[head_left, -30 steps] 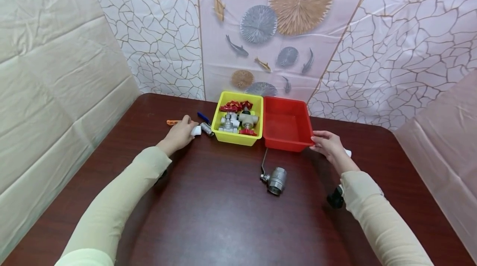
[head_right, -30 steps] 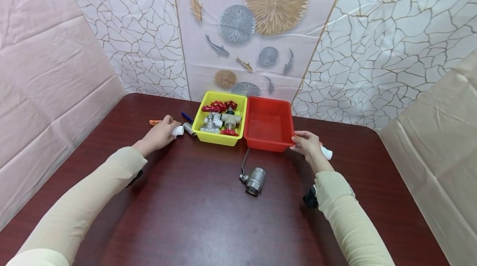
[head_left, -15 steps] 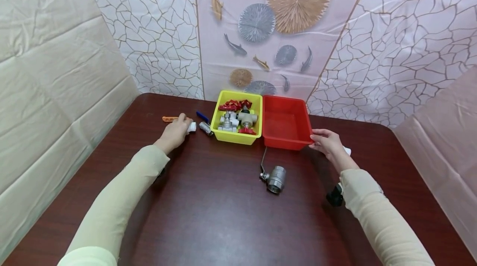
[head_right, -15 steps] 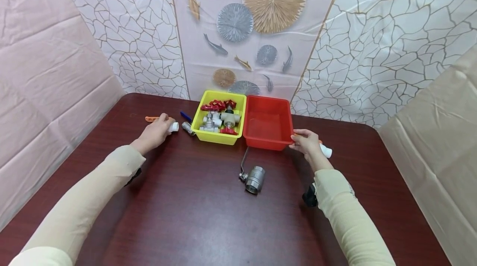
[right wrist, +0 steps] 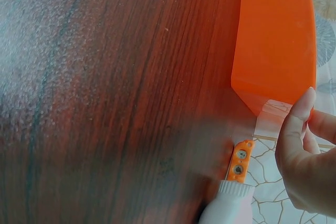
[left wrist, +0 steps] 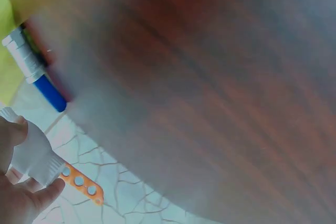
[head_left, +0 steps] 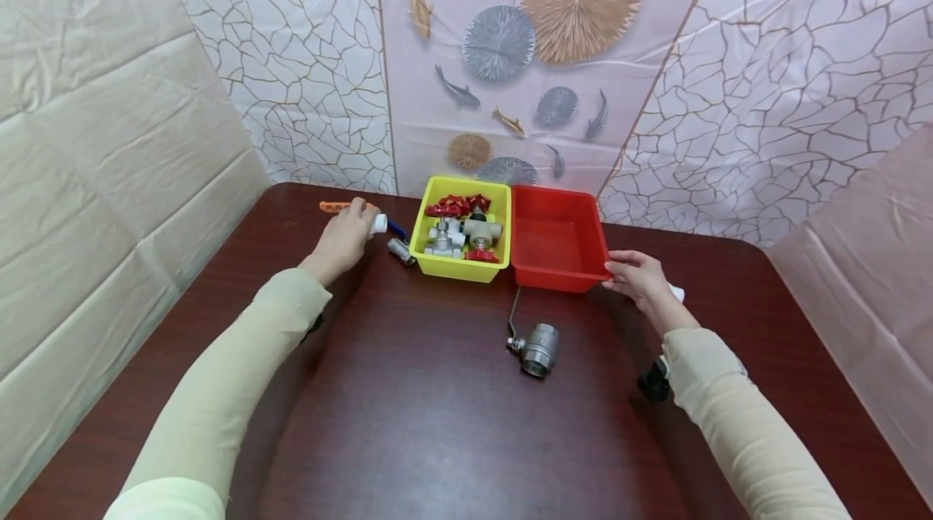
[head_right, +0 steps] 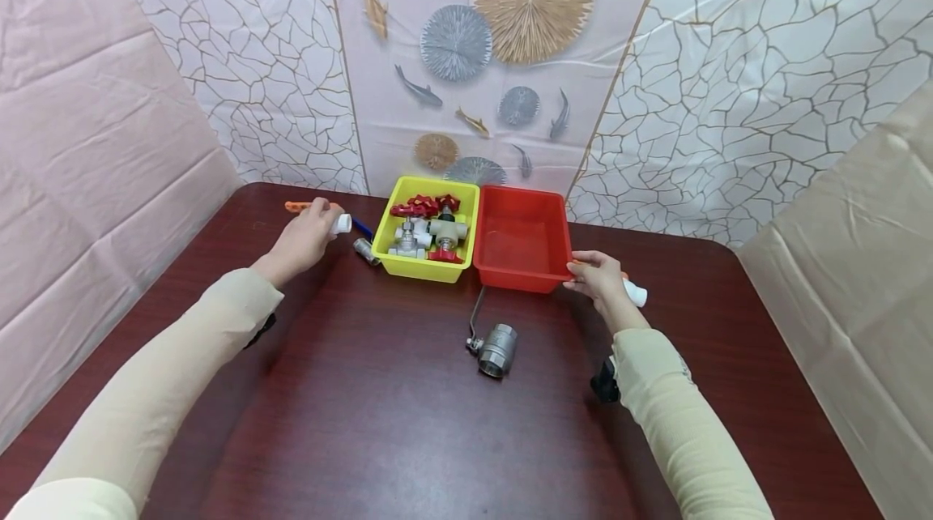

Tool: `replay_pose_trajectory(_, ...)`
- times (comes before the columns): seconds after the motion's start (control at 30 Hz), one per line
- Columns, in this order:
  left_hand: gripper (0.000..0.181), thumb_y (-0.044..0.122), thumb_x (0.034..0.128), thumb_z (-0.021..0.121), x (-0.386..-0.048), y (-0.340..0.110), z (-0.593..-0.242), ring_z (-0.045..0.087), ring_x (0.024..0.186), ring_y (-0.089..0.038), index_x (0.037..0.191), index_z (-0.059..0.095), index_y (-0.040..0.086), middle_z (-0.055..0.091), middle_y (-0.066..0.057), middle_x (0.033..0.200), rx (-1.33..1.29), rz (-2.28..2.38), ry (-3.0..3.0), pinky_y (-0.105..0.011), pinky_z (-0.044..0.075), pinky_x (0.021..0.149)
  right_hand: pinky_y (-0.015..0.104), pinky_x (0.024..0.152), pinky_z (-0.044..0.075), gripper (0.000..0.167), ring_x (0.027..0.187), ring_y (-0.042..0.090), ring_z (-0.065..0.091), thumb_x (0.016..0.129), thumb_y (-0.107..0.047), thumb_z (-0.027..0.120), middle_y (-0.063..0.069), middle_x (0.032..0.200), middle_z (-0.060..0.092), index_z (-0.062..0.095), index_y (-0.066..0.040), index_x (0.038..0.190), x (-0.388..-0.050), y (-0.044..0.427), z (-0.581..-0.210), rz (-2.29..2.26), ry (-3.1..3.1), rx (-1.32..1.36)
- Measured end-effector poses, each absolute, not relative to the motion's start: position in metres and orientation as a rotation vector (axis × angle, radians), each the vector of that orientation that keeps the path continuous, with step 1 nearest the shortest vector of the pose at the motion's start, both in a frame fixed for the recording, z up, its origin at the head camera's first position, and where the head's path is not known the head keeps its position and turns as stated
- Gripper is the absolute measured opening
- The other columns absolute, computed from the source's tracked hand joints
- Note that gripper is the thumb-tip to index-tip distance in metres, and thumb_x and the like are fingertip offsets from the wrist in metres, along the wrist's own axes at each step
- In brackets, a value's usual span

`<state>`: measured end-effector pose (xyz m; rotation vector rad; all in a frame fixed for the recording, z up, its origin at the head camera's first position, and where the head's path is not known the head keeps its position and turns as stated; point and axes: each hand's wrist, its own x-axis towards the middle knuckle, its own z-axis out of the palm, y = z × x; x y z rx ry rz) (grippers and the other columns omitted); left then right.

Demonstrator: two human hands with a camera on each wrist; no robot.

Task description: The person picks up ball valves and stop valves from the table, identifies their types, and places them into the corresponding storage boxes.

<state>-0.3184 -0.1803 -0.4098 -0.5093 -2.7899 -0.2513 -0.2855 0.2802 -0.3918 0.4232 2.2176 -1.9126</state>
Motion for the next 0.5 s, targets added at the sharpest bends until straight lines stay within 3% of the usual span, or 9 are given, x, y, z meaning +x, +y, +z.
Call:
replay_pose_trajectory(0.07, 0.033, 0.003, 0.0899, 0.058, -0.321, -0.178, -0.404, 0.056, 0.093, -0.041, 0.121, 0.05, -0.003, 0.046, -0.024, 0.114, -0.505, -0.264, -2.801, -0.049, 0.05, 0.076, 0.021, 0.066, 0.056, 0.052, 0.063, 0.005, 0.063, 0.094, -0.007, 0.053, 0.012, 0.112, 0.049, 0.033, 0.004, 0.142, -0.286, 0.28, -0.392, -1.894, 2.237, 0.433)
replay_pose_trajectory(0.2, 0.034, 0.006, 0.0912, 0.058, -0.326, -0.172, -0.39, 0.056, 0.097, -0.042, 0.123, 0.049, -0.003, 0.046, -0.025, 0.117, -0.48, -0.26, -2.81, -0.05, 0.051, 0.077, 0.021, 0.066, 0.056, 0.052, 0.063, 0.005, 0.062, 0.094, -0.007, 0.052, 0.013, 0.113, 0.05, 0.034, 0.004, 0.141, -0.285, 0.28, -0.391, -1.9, 2.236, 0.437)
replay_pose_trajectory(0.5, 0.038, 0.007, 0.0925, 0.057, -0.337, -0.148, -0.352, 0.056, 0.098, -0.04, 0.128, 0.046, -0.004, 0.045, -0.024, 0.123, -0.524, -0.178, -2.777, -0.047, 0.051, 0.079, 0.02, 0.063, 0.056, 0.053, 0.06, 0.006, 0.063, 0.094, -0.004, 0.051, -0.007, 0.08, 0.059, 0.031, 0.007, 0.142, -0.283, 0.279, -0.389, -1.922, 2.218, 0.384)
